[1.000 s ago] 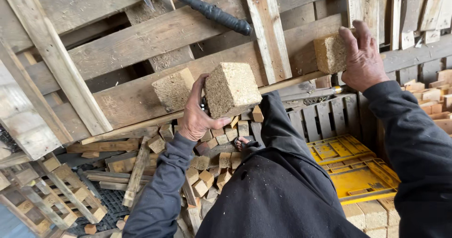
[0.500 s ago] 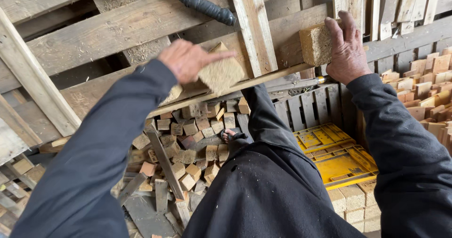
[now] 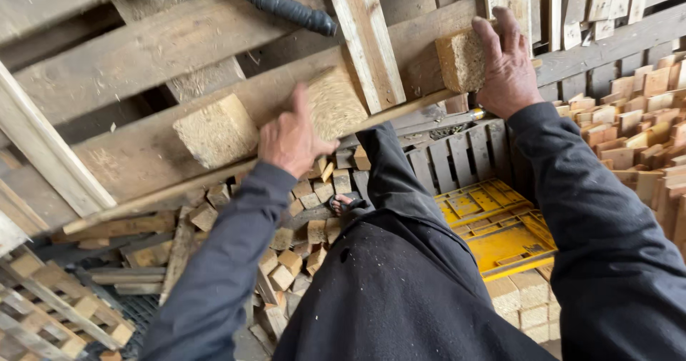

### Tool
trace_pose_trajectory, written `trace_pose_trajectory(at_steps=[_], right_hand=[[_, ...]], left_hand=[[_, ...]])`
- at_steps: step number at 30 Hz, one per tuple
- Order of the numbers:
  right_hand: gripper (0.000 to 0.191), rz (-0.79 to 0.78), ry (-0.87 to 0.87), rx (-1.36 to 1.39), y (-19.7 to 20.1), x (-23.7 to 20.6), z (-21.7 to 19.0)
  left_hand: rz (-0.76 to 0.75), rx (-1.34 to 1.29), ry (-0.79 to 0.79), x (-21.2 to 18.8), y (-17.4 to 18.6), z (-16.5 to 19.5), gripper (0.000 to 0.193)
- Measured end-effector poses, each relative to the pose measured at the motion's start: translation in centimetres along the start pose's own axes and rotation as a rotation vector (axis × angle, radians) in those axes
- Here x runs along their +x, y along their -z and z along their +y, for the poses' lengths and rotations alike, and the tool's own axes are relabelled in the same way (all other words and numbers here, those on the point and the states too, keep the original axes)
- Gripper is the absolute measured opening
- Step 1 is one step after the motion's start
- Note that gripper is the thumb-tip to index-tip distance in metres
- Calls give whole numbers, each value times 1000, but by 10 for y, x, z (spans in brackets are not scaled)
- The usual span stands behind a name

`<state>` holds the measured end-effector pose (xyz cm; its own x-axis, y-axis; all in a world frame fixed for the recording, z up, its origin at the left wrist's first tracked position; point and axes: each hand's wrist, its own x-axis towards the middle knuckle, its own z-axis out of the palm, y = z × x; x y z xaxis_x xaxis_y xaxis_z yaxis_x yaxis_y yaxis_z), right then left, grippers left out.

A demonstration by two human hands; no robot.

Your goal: The person assembles wooden pallets by placing small wooden blocks onto pallet slats and securing them with nails using a hammer. The person repeatedly positions blocks, hammers nails, and adjusts the wood pieces to build the pallet structure.

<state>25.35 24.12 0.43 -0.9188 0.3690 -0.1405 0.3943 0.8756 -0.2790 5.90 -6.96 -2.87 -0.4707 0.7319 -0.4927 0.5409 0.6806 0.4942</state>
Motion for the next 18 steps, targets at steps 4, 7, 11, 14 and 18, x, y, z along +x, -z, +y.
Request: trace_pose_trajectory(at_steps=[4, 7, 11, 14, 18], right_hand=[[120, -4, 17, 1, -2, 0, -2], [119, -43, -21, 24, 1, 2, -5], [129, -118, 70, -315, 13, 9, -17], [125, -435, -112, -552, 26, 16, -55], [107, -236, 313, 168, 6, 28, -157]], left_hand=[[-146, 89, -101, 22, 0, -3, 122], [-92, 57, -51, 17, 0, 3, 131], [196, -103, 73, -13, -27, 18, 142], [427, -386, 274, -61, -61, 7, 125], [641, -1078, 172, -130, -120, -39, 47]])
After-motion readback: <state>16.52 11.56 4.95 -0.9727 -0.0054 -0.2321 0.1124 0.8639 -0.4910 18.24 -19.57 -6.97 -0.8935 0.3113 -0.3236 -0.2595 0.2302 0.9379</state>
